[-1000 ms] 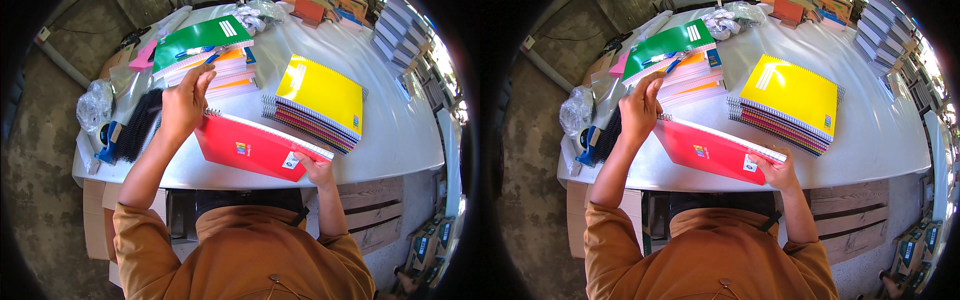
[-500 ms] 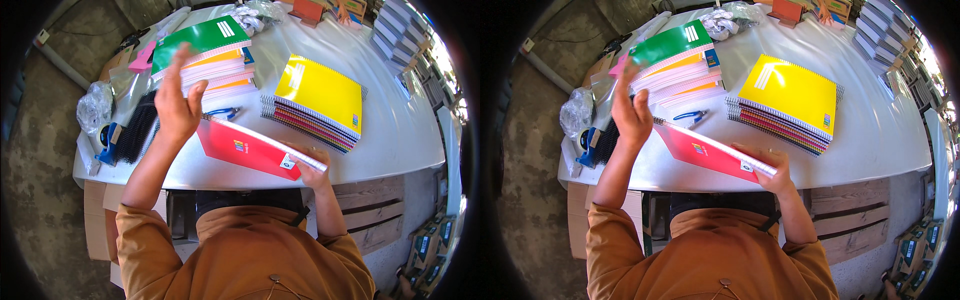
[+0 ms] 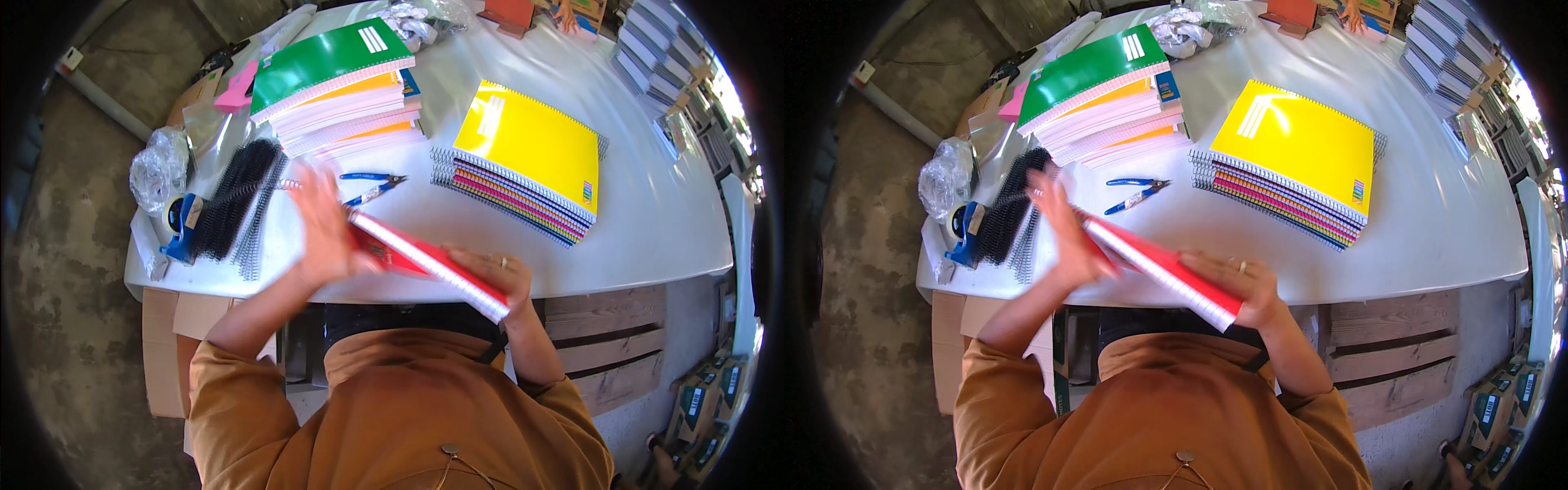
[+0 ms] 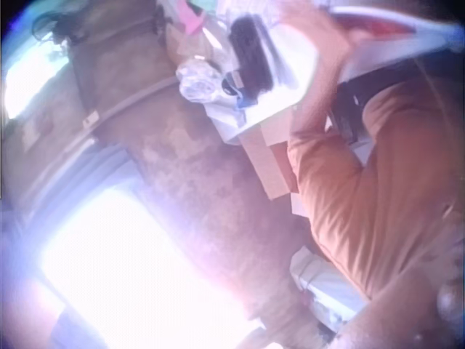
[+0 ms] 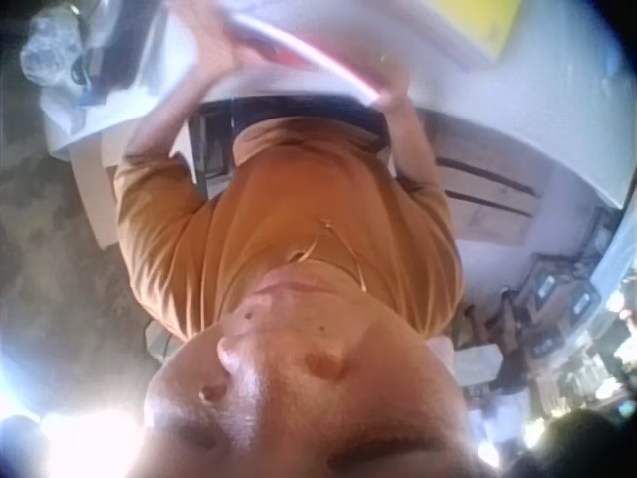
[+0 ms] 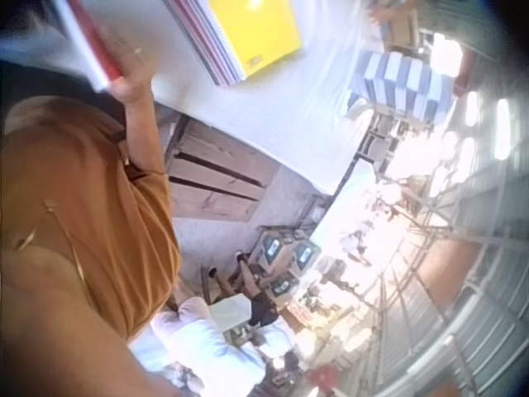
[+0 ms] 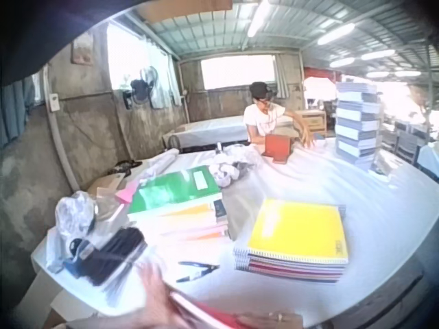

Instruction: The person picks up a prepunched notebook, inserts a plastic spiral coil into the holes, and rotates the coil by hand to thread it completely through the spine. They repeat this process for several notebooks of various colors.

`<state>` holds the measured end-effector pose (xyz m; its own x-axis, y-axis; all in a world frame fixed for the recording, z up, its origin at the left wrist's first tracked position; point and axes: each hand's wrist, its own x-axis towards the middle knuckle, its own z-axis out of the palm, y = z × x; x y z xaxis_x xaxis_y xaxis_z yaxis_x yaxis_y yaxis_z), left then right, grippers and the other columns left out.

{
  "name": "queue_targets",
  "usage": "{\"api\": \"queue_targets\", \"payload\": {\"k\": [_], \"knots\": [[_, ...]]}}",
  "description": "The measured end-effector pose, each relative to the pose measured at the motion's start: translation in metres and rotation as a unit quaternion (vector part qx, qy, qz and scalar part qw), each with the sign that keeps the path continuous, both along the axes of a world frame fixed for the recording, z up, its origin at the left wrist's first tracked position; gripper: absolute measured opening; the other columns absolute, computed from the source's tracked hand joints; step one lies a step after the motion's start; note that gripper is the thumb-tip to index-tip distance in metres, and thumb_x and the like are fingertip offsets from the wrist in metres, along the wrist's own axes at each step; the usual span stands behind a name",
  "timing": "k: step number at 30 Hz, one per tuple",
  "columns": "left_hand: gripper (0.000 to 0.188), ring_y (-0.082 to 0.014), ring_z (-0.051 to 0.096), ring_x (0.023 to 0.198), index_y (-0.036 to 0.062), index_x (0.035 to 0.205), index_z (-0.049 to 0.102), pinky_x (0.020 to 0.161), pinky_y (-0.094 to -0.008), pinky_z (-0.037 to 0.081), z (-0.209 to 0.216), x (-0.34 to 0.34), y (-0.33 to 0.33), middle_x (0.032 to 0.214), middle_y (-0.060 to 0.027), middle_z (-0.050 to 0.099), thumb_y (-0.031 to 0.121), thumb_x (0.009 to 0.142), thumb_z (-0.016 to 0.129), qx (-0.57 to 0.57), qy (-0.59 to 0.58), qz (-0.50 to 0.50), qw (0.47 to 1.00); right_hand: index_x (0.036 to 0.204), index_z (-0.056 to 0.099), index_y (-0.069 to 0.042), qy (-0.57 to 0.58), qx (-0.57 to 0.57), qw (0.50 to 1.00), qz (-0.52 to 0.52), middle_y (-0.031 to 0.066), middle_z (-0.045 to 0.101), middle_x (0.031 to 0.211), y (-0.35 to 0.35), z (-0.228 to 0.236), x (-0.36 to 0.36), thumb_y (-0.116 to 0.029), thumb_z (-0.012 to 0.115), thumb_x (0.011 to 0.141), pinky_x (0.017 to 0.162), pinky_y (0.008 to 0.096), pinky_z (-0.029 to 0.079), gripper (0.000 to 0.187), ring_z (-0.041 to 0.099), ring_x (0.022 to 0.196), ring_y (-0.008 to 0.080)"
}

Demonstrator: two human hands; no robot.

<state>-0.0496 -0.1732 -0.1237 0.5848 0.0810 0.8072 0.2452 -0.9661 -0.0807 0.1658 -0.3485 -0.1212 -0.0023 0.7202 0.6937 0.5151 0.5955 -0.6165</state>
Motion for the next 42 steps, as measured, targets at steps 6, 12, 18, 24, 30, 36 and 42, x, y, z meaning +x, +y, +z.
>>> {"api": "queue_targets", "payload": {"k": [6,12,18,24,30,36,42], "knots": [[0.103,-0.0412,0.020,0.131,-0.0041,0.133,0.030,0.105,-0.0573,0.017,-0.002,-0.007,-0.031,0.134,-0.0234,0.035,0.074,0.070,0.051,0.079,0.010,-0.030,0.996,0.105,0.064,0.002,-0.015,0.041,0.998,0.048,0.0166,0.064,0.105,0.006,-0.002,-0.003,-0.009,0.068,0.073,0.080,0.0324,0.051,0.034,0.065,0.094,0.0270],[0.108,-0.0502,0.019,0.127,-0.0068,0.131,0.032,0.103,-0.0631,0.009,-0.003,-0.003,-0.023,0.141,-0.0308,0.017,0.081,0.067,0.044,0.135,-0.088,-0.044,0.986,0.106,0.064,0.000,0.017,0.063,0.997,0.030,0.0150,0.065,0.104,0.005,-0.005,-0.001,-0.008,0.072,0.070,0.081,0.0321,0.050,0.037,0.064,0.094,0.0273],[0.107,-0.0453,0.003,0.135,0.0031,0.143,0.011,0.106,-0.0590,0.005,-0.003,0.019,-0.033,0.145,-0.0218,0.017,0.074,0.072,0.049,-0.015,-0.012,-0.062,0.998,0.104,0.063,0.004,-0.005,0.041,0.999,-0.006,0.0190,0.065,0.103,0.008,0.003,-0.012,-0.010,0.067,0.075,0.080,0.0312,0.051,0.033,0.065,0.091,0.0263],[0.093,-0.0477,0.034,0.121,0.0047,0.133,0.034,0.101,-0.0609,0.019,-0.031,0.013,-0.042,0.130,-0.0185,0.042,0.076,0.073,0.042,0.060,-0.062,-0.055,0.995,0.104,0.063,0.005,0.000,0.039,0.998,0.053,0.0203,0.064,0.103,0.009,0.002,-0.011,-0.008,0.067,0.074,0.081,0.0316,0.051,0.033,0.065,0.093,0.0271],[0.073,-0.0394,0.051,0.094,0.0006,0.112,0.040,0.081,-0.0546,0.035,0.014,0.025,-0.047,0.103,-0.0219,0.055,0.066,0.081,0.038,0.082,-0.010,-0.091,0.992,0.115,0.059,-0.002,0.030,0.049,0.998,0.010,0.0138,0.064,0.107,0.020,-0.008,-0.003,-0.001,0.066,0.070,0.078,0.0312,0.050,0.046,0.064,0.088,0.0275],[0.044,-0.0190,0.043,0.042,0.0111,0.054,0.047,0.041,-0.0285,0.034,0.073,0.051,-0.025,0.050,0.0003,0.040,0.045,0.068,0.071,-0.027,0.018,-0.079,0.996,0.114,0.060,-0.005,0.214,-0.099,0.971,0.033,0.0108,0.065,0.104,0.012,0.017,-0.030,-0.002,0.059,0.083,0.077,0.0271,0.049,0.031,0.064,0.089,0.0184],[0.071,-0.0300,0.051,0.097,0.0019,0.097,0.058,0.076,-0.0383,0.044,0.092,0.052,-0.012,0.102,-0.0200,0.053,0.069,0.075,0.050,0.069,-0.232,-0.047,0.969,0.118,0.058,-0.005,0.087,-0.043,0.995,0.018,0.0119,0.061,0.114,0.004,0.017,-0.036,0.011,0.056,0.073,0.083,0.0291,0.048,0.047,0.062,0.096,0.0249]]}}
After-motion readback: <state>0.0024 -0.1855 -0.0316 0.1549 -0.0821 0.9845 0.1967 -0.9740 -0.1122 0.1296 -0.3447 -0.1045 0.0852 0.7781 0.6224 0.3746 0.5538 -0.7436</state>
